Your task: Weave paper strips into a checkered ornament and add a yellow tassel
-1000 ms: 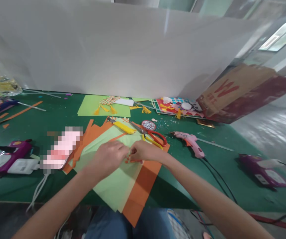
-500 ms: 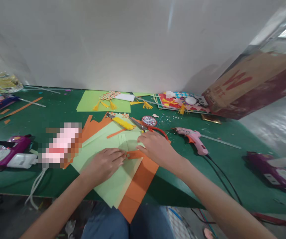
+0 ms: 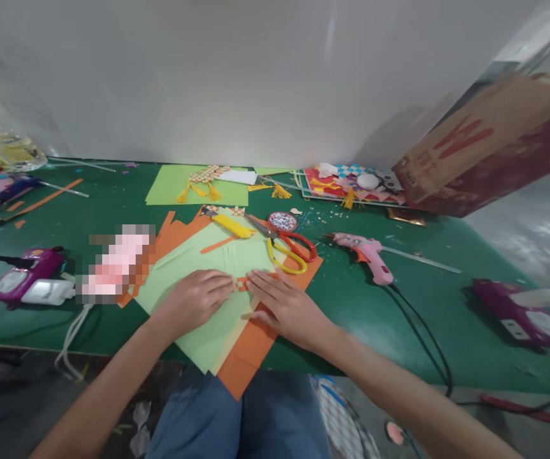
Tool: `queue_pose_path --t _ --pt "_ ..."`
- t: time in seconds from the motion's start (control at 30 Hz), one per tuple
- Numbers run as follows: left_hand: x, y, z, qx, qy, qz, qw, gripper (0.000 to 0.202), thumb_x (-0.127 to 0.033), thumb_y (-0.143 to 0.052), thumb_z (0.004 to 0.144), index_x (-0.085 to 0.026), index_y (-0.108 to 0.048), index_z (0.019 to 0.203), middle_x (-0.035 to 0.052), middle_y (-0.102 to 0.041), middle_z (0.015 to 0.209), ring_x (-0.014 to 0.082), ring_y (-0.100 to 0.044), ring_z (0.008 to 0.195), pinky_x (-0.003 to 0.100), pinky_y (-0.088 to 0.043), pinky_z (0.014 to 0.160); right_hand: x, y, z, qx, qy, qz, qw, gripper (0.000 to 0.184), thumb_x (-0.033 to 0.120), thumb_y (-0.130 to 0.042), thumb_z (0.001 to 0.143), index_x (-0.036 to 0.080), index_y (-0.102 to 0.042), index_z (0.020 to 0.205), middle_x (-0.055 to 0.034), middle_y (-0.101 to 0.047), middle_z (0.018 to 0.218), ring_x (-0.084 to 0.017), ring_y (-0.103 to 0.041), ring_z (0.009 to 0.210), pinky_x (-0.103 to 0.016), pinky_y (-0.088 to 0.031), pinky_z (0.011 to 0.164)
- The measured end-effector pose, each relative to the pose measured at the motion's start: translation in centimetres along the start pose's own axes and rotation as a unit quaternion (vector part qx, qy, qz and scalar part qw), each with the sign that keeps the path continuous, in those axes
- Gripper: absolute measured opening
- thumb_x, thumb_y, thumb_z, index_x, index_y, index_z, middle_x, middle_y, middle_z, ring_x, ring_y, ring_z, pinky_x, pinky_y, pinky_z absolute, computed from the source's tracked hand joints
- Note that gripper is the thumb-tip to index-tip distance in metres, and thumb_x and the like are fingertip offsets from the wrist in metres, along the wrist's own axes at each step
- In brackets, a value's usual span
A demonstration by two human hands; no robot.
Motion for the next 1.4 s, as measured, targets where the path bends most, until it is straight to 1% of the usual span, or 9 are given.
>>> queue_pose_path --t 0.23,0.4,0.57,0.67,0.83,1.1,1.17,1.27,1.4 --pt "-0.2 0.2 0.0 -0.023 -0.004 -0.005 1.000 0.026 -0.019 -0.043 0.094 -0.014 -0.068 0.103 0.0073 -0.073 0.105 0.0204 -0.066 0.099 0.036 -0.056 0.083 -0.1 0.4 -0.2 -0.012 -0.015 -0.053 0.998 0.041 0.032 -0.041 0.095 0.006 -0.060 0.121 -0.0141 -0.059 0.127 -0.024 -0.057 0.118 -0.045 -0.044 0.104" --pt "-0.2 0.2 0.0 -0.036 -0.008 -0.001 0.999 0.026 -0.018 -0.043 0.094 -0.014 -0.068 0.101 0.0070 -0.073 0.103 0.0193 -0.067 0.096 0.034 -0.056 0.081 -0.1 1.0 -0.5 -0.067 -0.014 -0.133 0.989 0.034 0.027 -0.044 0.094 0.007 -0.069 0.106 -0.0138 -0.067 0.115 -0.024 -0.064 0.108 -0.038 -0.052 0.096" --pt "-0.1 0.2 -0.1 -0.033 -0.001 -0.006 0.999 0.025 -0.019 -0.045 0.094 -0.014 -0.068 0.102 0.0070 -0.073 0.104 0.0193 -0.066 0.098 0.034 -0.056 0.081 -0.4 2.5 -0.6 -0.129 -0.046 -0.194 0.972 0.027 0.020 -0.048 0.091 0.011 -0.074 0.088 -0.0133 -0.074 0.096 -0.022 -0.070 0.091 -0.034 -0.055 0.088" --pt "-0.1 0.3 0.0 -0.037 0.001 0.000 0.999 0.025 -0.024 -0.047 0.094 -0.014 -0.068 0.101 0.0072 -0.073 0.103 0.0190 -0.067 0.098 0.033 -0.056 0.081 -0.5 3.3 -0.2 -0.159 -0.051 -0.142 0.976 0.024 0.019 -0.050 0.090 0.012 -0.072 0.095 -0.0115 -0.074 0.099 -0.022 -0.070 0.093 -0.034 -0.055 0.087" --pt "-0.2 0.5 0.1 -0.039 -0.001 0.010 0.999 0.028 -0.025 -0.043 0.096 -0.014 -0.068 0.099 0.0072 -0.073 0.102 0.0179 -0.067 0.097 0.032 -0.057 0.081 0.6 2.3 0.9 -0.116 0.013 -0.048 0.992 0.029 0.021 -0.047 0.092 0.009 -0.068 0.107 -0.0104 -0.069 0.113 -0.022 -0.063 0.109 -0.035 -0.054 0.092" --pt "-0.7 0.4 0.3 -0.059 -0.005 0.037 0.998 0.026 -0.021 -0.043 0.095 -0.013 -0.067 0.094 0.0073 -0.074 0.098 0.0180 -0.068 0.093 0.031 -0.057 0.078 1.0 0.7 0.4 -0.091 0.022 -0.034 0.995 0.028 0.019 -0.045 0.092 0.010 -0.068 0.105 -0.0105 -0.070 0.111 -0.023 -0.065 0.106 -0.037 -0.054 0.090" --pt "-0.8 0.3 0.4 -0.060 -0.002 0.040 0.997 0.024 -0.021 -0.045 0.095 -0.012 -0.067 0.095 0.0075 -0.074 0.097 0.0189 -0.068 0.093 0.032 -0.057 0.078 0.8 0.8 0.4 -0.092 0.011 -0.001 0.996 0.026 0.018 -0.046 0.092 0.011 -0.067 0.106 -0.0110 -0.070 0.110 -0.024 -0.065 0.104 -0.040 -0.053 0.091" --pt "-0.9 -0.1 0.4 -0.048 -0.005 0.047 0.998 0.020 -0.019 -0.048 0.093 -0.011 -0.066 0.096 0.0083 -0.073 0.097 0.0207 -0.067 0.094 0.033 -0.057 0.078 -0.6 1.1 0.9 -0.090 -0.052 0.108 0.989 0.021 0.018 -0.050 0.089 0.016 -0.064 0.104 -0.0088 -0.071 0.104 -0.021 -0.066 0.096 -0.038 -0.053 0.086" --pt "-0.8 -0.7 0.2 -0.029 -0.013 0.050 0.998 0.020 -0.017 -0.047 0.093 -0.010 -0.065 0.091 0.0100 -0.072 0.097 0.0219 -0.067 0.095 0.036 -0.057 0.079 -2.1 0.6 3.5 -0.016 -0.104 0.197 0.975 0.018 0.017 -0.061 0.080 0.015 -0.059 0.097 -0.0097 -0.066 0.097 -0.022 -0.059 0.095 -0.038 -0.049 0.084"
Point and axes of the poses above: each hand's wrist, its own z-axis towards the middle knuckle, its own y-axis out of the back of the hand, x = y × z, the point moved 7 cm from there along z, towards the middle knuckle
